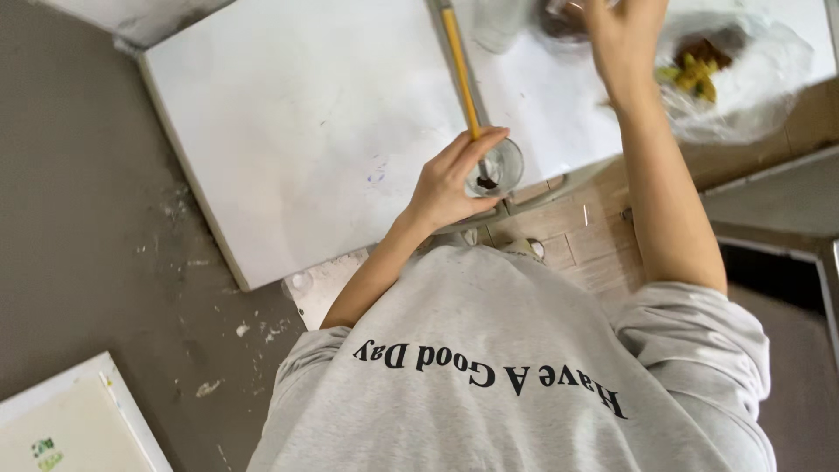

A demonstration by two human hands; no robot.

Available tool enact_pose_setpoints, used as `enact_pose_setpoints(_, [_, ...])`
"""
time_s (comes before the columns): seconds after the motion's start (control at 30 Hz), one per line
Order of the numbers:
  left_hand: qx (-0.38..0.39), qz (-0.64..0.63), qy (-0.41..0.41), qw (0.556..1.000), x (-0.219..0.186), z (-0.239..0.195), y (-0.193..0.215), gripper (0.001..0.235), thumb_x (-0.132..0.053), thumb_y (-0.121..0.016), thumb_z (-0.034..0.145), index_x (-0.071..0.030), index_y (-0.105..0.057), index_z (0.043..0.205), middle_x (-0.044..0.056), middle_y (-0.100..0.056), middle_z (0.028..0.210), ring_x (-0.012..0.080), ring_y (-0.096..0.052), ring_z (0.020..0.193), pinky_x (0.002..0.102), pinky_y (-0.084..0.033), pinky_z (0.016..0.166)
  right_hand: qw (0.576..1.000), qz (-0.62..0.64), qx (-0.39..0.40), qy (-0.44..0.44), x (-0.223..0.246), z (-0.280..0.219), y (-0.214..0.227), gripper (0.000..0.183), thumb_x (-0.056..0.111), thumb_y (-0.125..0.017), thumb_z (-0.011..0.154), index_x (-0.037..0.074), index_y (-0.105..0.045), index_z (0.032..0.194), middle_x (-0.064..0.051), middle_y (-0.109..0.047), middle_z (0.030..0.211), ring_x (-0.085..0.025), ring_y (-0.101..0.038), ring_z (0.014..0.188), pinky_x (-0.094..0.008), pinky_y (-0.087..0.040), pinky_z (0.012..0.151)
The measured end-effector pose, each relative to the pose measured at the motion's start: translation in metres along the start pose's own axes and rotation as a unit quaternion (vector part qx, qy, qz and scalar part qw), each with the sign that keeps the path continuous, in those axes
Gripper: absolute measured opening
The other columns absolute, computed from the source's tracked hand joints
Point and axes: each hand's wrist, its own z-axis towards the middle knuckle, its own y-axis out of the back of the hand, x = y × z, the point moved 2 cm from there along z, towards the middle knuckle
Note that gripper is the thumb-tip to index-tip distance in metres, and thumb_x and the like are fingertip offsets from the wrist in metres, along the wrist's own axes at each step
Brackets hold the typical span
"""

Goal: The person paints a green spherical object with a brush, then wipes the surface and surrounding area with an orange cloth. The person dips the brush in a glass of liquid and applies paint to the object, followed by wiping with the cloth.

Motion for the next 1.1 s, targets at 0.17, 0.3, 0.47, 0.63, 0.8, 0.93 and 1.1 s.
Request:
enact_pose_setpoints(0.17, [0.119, 0.017, -0.117, 0.986, -0.049, 0.028, -0.069, 0.079, -0.028, -0.095, 0.071, -0.018, -0.053, 0.137, 0.004, -0.061, 0.132, 0.0237, -0.067, 0.117, 0.034, -0.061, 0.095, 0.971, -0.124, 0.204, -0.03, 0.122, -0.098, 0.064, 0.04, 0.03, -0.087, 0.082, 0.002, -0.074, 0.108, -0.01, -0.06, 0.072, -0.021, -0.058, 0.066, -0.034, -0.046, 0.06])
enact_pose_setpoints(0.3, [0.175, -0.068, -0.2, 0.962, -0.105, 0.041, -0.151, 0.078, -0.033, -0.097, 0.069, -0.016, -0.043, 0.123, 0.007, -0.055, 0.138, 0.0283, -0.065, 0.114, 0.04, -0.058, 0.09, 0.969, -0.224, 0.096, -0.043, 0.16, -0.188, 0.163, 0.015, 0.017, -0.08, 0.099, 0.004, -0.073, 0.099, -0.009, -0.07, 0.085, -0.021, -0.065, 0.071, -0.033, -0.05, 0.065])
enact_pose_setpoints(0.47, [0.227, -0.191, -0.255, 0.92, -0.191, 0.041, -0.243, 0.084, -0.026, -0.095, 0.075, -0.013, -0.03, 0.127, 0.006, -0.047, 0.154, 0.0275, -0.064, 0.122, 0.037, -0.059, 0.089, 0.966, -0.236, 0.064, -0.086, 0.193, -0.323, 0.261, 0.013, 0.014, -0.074, 0.094, 0.003, -0.07, 0.099, -0.011, -0.069, 0.091, -0.026, -0.066, 0.078, -0.036, -0.053, 0.071])
enact_pose_setpoints(0.63, [0.273, -0.264, -0.318, 0.869, -0.286, 0.034, -0.338, 0.084, -0.021, -0.095, 0.074, -0.014, -0.032, 0.13, 0.003, -0.047, 0.154, 0.0294, -0.062, 0.13, 0.037, -0.061, 0.093, 0.934, -0.313, -0.051, -0.162, 0.223, -0.431, 0.337, 0.013, 0.013, -0.076, 0.09, 0.005, -0.07, 0.098, -0.01, -0.066, 0.087, -0.032, -0.062, 0.078, -0.042, -0.049, 0.071])
enact_pose_setpoints(0.8, [0.33, -0.288, -0.365, 0.822, -0.375, 0.02, -0.417, 0.082, -0.024, -0.094, 0.079, -0.016, -0.032, 0.132, -0.001, -0.05, 0.152, 0.027, -0.065, 0.126, 0.037, -0.061, 0.097, 0.887, -0.371, -0.14, -0.237, 0.257, -0.512, 0.388, 0.012, 0.011, -0.077, 0.09, 0.006, -0.069, 0.097, -0.008, -0.065, 0.084, -0.029, -0.059, 0.074, -0.04, -0.048, 0.07])
enact_pose_setpoints(0.93, [0.416, -0.323, -0.377, 0.761, -0.433, 0.007, -0.476, 0.086, -0.029, -0.092, 0.076, -0.014, -0.031, 0.135, 0.002, -0.05, 0.152, 0.0265, -0.067, 0.124, 0.037, -0.06, 0.103, 0.847, -0.404, -0.209, -0.274, 0.275, -0.569, 0.418, 0.011, 0.012, -0.077, 0.092, 0.006, -0.071, 0.099, -0.008, -0.067, 0.087, -0.026, -0.057, 0.075, -0.039, -0.048, 0.071])
enact_pose_setpoints(1.1, [0.505, -0.356, -0.36, 0.699, -0.502, -0.014, -0.543, 0.086, -0.028, -0.095, 0.075, -0.015, -0.033, 0.133, 0.002, -0.054, 0.15, 0.0291, -0.067, 0.125, 0.037, -0.061, 0.103, 0.775, -0.444, -0.276, -0.356, 0.295, -0.639, 0.459, 0.011, 0.015, -0.075, 0.096, 0.006, -0.071, 0.103, -0.008, -0.066, 0.091, -0.028, -0.057, 0.086, -0.041, -0.047, 0.078])
